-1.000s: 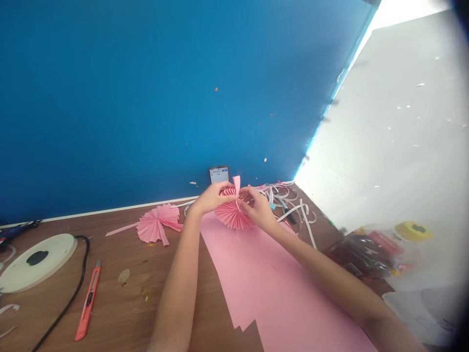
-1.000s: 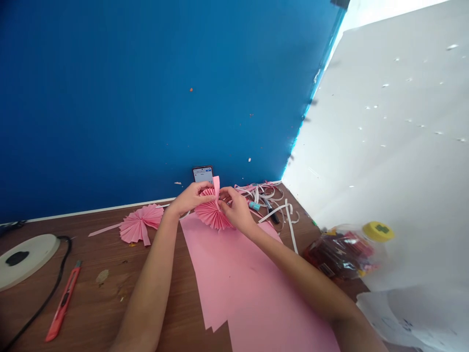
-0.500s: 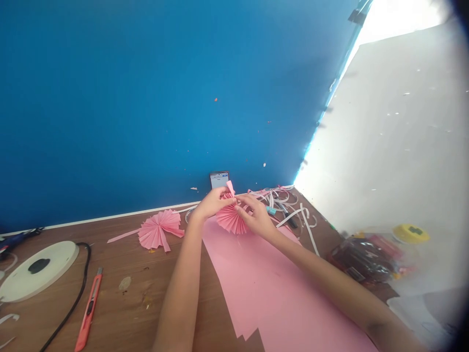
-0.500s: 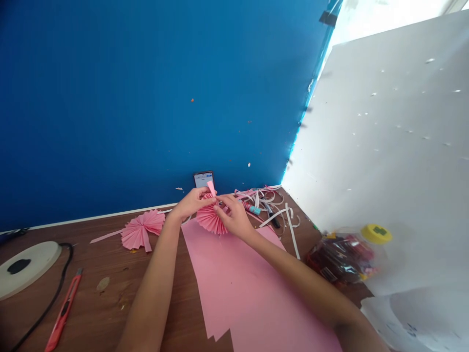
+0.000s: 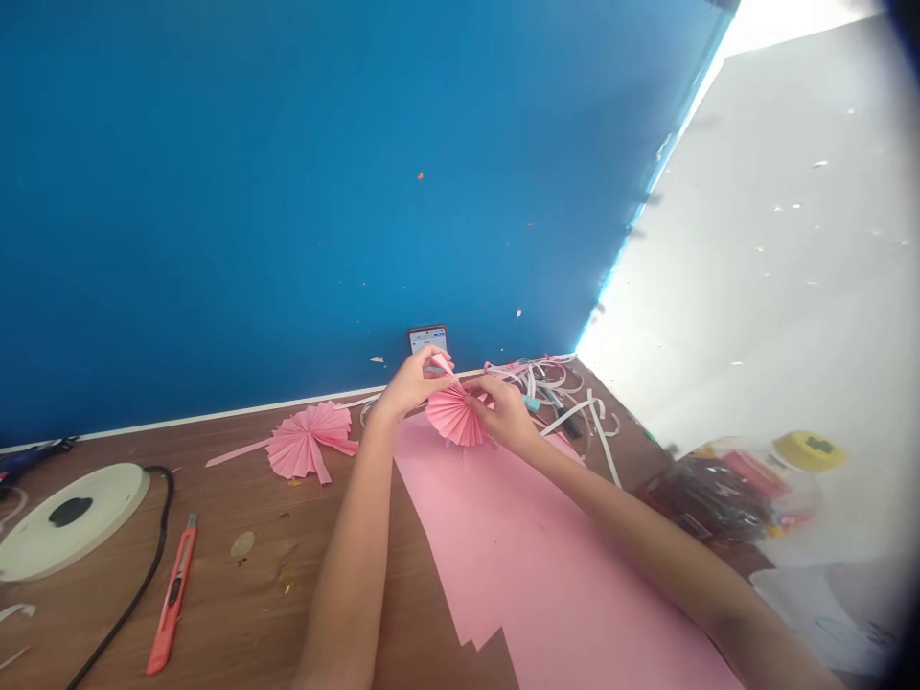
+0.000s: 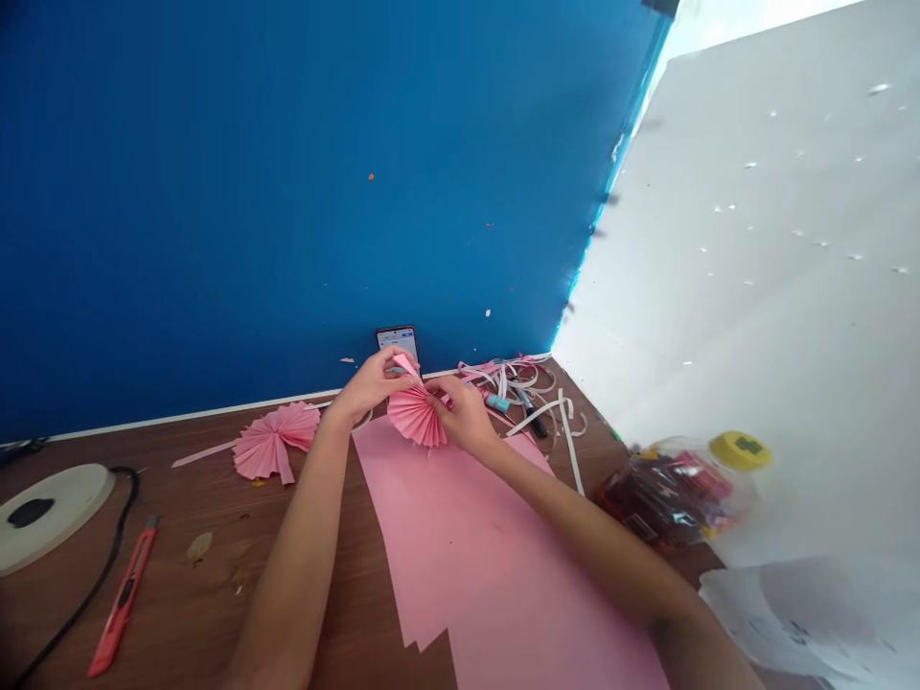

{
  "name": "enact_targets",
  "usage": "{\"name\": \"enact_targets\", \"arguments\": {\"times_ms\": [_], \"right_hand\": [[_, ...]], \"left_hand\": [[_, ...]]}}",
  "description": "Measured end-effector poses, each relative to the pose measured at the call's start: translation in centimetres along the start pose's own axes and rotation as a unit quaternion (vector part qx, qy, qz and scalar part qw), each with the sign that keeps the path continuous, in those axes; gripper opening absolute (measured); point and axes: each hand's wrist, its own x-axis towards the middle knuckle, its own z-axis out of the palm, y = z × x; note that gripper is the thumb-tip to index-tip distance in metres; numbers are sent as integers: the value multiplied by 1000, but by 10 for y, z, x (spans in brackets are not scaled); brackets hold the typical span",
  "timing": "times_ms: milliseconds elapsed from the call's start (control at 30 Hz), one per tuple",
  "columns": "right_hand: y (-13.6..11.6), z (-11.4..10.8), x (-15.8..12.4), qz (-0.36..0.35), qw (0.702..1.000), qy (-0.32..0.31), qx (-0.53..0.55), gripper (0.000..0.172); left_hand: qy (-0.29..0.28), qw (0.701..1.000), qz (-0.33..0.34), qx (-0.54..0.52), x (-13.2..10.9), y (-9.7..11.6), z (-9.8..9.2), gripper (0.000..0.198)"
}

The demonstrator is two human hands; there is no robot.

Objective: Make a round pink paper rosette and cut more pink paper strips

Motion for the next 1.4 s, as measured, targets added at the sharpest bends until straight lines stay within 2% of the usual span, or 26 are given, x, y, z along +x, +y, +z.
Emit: {"name": "enact_targets", "arguments": {"times_ms": [133,367,533,600,933,1067,1200,1300,1400], "right_hand": [[1,1,-1,0,1000,1,24,19],[2,4,-5,10,999,5,50,32],[3,5,-3,-5,999,-15,41,28],[3,4,-2,-8,999,-18,49,27],[4,5,-2,-16,999,-5,48,17],[6,7,-4,-35,999,-14,11,18],[8,5,-5,-51,996,-11,-77,16],[11,5,-6,-65,987,-7,-144,18],[12,7,-7,-79,980,-8,-183,17]], "left_hand": [[-8,1000,-22,-6,-5,5,-3,40],[-30,999,-36,27,-13,14,-11,30],[-112,989,-50,87,-17,19,-18,39],[-128,984,-56,113,-18,18,-21,40],[-68,975,-13,211,-14,10,-24,26],[-125,960,-40,246,-14,10,-22,28],[-183,940,-54,284,-10,4,-12,30],[-204,918,-79,332,-4,-6,-2,21],[-206,907,-89,356,-1,-15,-1,20]]}}
